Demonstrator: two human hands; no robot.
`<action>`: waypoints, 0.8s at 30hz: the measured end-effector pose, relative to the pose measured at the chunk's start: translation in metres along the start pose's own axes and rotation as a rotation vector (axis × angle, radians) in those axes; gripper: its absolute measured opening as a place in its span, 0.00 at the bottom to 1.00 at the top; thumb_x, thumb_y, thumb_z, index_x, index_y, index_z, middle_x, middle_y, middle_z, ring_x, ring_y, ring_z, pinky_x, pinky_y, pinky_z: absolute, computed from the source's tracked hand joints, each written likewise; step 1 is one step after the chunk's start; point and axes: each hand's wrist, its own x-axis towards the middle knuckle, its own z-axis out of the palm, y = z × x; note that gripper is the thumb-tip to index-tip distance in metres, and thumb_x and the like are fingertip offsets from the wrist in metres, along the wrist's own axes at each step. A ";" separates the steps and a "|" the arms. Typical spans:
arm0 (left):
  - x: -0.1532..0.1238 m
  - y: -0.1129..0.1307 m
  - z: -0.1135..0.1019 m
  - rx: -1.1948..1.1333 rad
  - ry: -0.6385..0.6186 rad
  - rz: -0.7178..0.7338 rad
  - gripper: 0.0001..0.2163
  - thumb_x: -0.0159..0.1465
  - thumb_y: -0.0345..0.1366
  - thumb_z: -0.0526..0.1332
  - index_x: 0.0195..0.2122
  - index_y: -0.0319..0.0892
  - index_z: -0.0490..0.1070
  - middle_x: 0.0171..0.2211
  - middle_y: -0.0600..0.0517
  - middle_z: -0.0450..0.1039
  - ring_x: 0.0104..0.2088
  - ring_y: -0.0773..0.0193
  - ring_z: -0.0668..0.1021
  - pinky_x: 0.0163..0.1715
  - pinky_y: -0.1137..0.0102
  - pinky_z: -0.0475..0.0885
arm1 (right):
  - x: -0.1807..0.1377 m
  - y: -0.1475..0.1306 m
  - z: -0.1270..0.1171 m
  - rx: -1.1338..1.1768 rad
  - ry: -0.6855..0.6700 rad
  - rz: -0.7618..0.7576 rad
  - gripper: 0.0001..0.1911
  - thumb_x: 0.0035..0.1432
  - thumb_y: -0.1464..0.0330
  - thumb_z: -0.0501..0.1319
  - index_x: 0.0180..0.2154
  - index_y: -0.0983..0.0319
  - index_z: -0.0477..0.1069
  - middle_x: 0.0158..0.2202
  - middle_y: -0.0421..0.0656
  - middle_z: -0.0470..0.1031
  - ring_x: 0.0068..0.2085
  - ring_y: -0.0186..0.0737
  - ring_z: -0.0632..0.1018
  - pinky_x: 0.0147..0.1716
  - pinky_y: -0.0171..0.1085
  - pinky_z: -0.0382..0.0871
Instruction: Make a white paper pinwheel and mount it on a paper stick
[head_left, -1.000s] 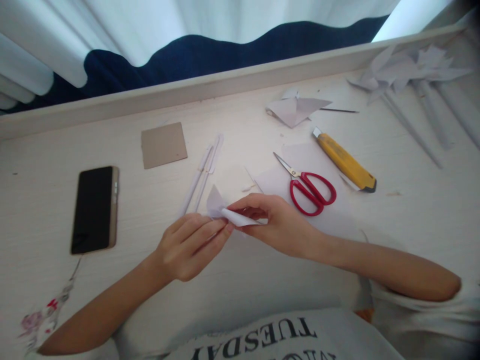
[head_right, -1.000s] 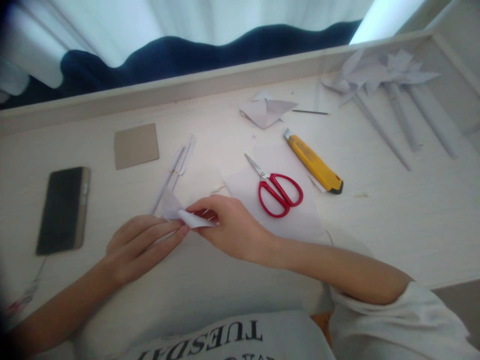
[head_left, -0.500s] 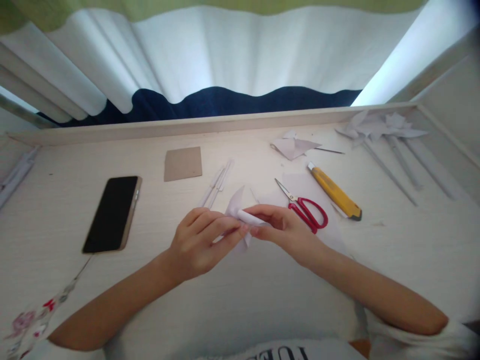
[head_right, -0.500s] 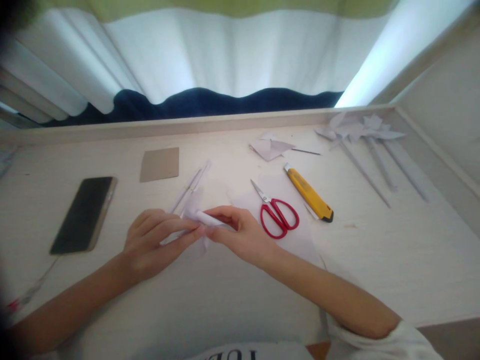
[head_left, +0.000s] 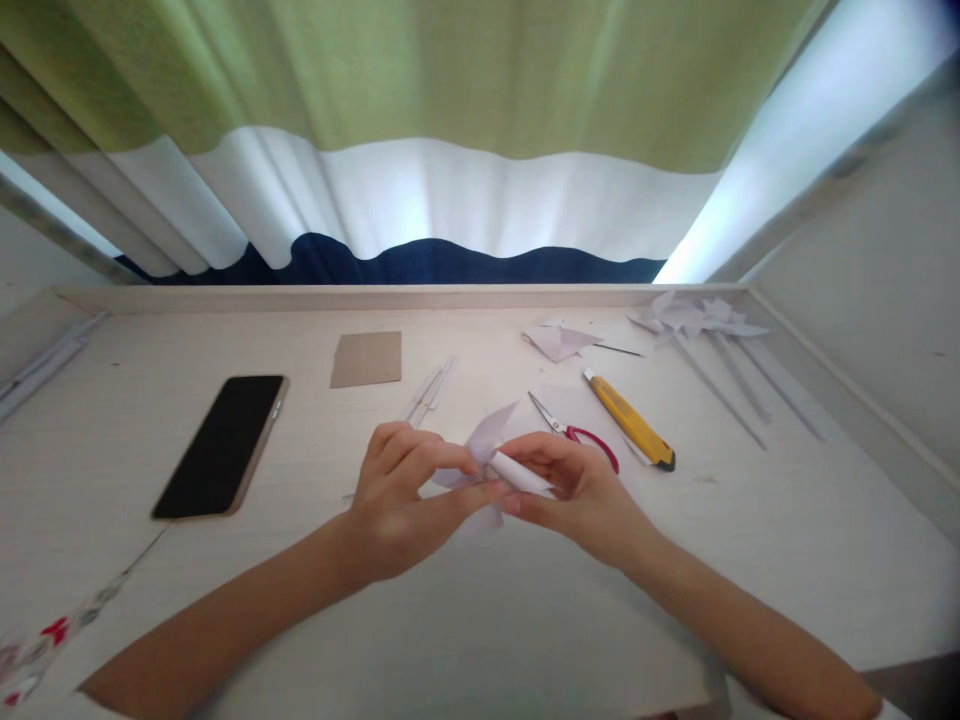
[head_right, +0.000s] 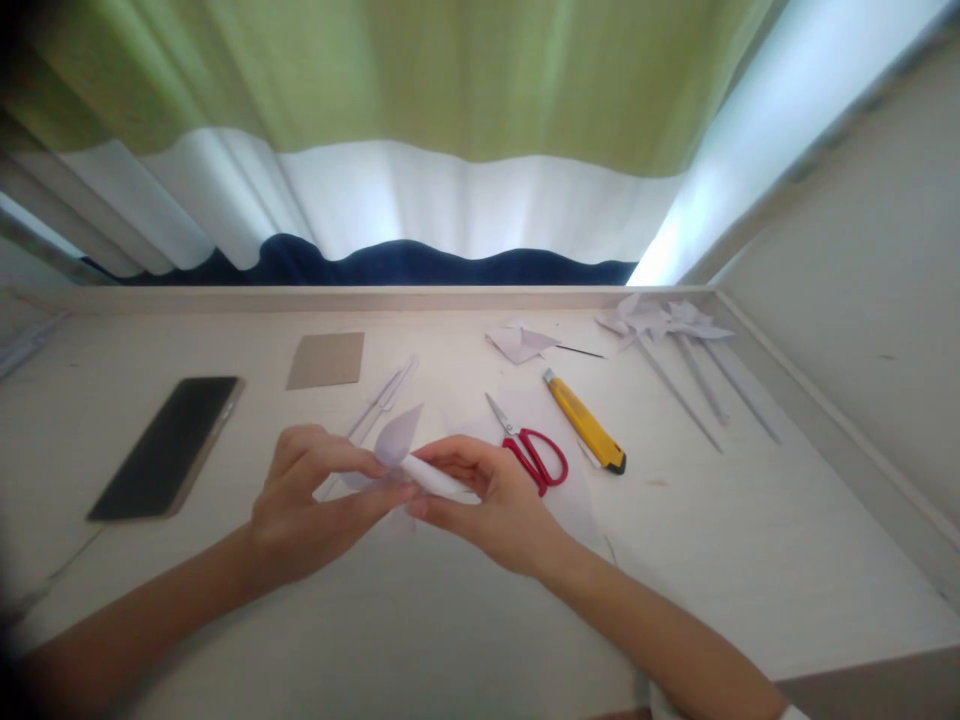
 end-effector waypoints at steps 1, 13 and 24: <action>0.002 0.002 -0.002 -0.009 -0.001 -0.003 0.07 0.51 0.31 0.65 0.30 0.51 0.73 0.27 0.55 0.69 0.29 0.67 0.68 0.30 0.69 0.61 | -0.002 -0.002 0.000 -0.006 -0.006 -0.013 0.17 0.41 0.73 0.66 0.37 0.59 0.69 0.36 0.40 0.74 0.39 0.35 0.75 0.41 0.36 0.70; 0.009 0.016 -0.006 -0.102 -0.040 -0.060 0.12 0.50 0.30 0.59 0.36 0.48 0.73 0.32 0.50 0.66 0.32 0.63 0.69 0.34 0.63 0.63 | -0.013 -0.010 0.003 -0.123 0.149 -0.171 0.11 0.45 0.72 0.64 0.34 0.58 0.69 0.33 0.40 0.73 0.36 0.35 0.75 0.40 0.36 0.70; 0.021 0.019 0.002 -0.137 0.015 -0.115 0.13 0.49 0.32 0.66 0.37 0.47 0.70 0.41 0.49 0.64 0.42 0.59 0.68 0.42 0.61 0.65 | -0.019 -0.007 -0.003 -0.256 0.240 -0.254 0.12 0.46 0.71 0.63 0.35 0.56 0.68 0.34 0.39 0.72 0.36 0.36 0.74 0.38 0.37 0.70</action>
